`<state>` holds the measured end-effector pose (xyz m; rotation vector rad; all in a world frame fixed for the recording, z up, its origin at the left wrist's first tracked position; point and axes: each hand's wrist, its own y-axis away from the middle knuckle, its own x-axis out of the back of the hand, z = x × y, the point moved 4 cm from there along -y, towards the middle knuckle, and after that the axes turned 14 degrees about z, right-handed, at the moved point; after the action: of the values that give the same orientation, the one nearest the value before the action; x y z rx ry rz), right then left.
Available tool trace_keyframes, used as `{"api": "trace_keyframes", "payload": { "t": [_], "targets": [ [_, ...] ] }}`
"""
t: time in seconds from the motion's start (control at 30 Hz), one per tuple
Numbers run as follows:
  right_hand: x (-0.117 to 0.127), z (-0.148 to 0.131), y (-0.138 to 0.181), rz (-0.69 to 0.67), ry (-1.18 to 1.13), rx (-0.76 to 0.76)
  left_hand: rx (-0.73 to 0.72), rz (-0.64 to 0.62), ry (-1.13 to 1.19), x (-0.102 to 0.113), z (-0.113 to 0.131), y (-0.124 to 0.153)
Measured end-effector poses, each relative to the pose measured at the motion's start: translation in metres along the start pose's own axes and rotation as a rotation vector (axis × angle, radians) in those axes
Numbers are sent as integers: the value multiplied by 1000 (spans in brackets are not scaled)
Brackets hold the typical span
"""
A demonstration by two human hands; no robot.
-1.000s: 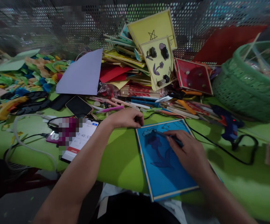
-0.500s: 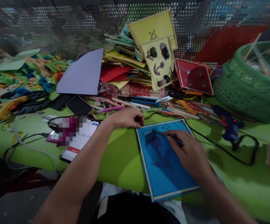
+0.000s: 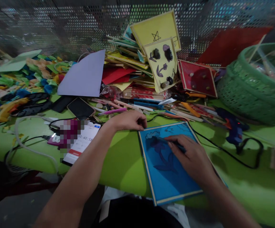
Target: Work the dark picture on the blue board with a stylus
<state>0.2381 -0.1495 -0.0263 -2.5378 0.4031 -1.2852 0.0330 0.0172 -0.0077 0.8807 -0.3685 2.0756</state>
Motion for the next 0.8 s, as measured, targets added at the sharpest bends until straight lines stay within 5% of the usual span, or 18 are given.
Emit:
{"api": "trace_keyframes", "payload": {
  "t": [0.8],
  "targets": [
    [0,4,-1,26,12,-11,12,6,23,0,2,0]
  ]
}}
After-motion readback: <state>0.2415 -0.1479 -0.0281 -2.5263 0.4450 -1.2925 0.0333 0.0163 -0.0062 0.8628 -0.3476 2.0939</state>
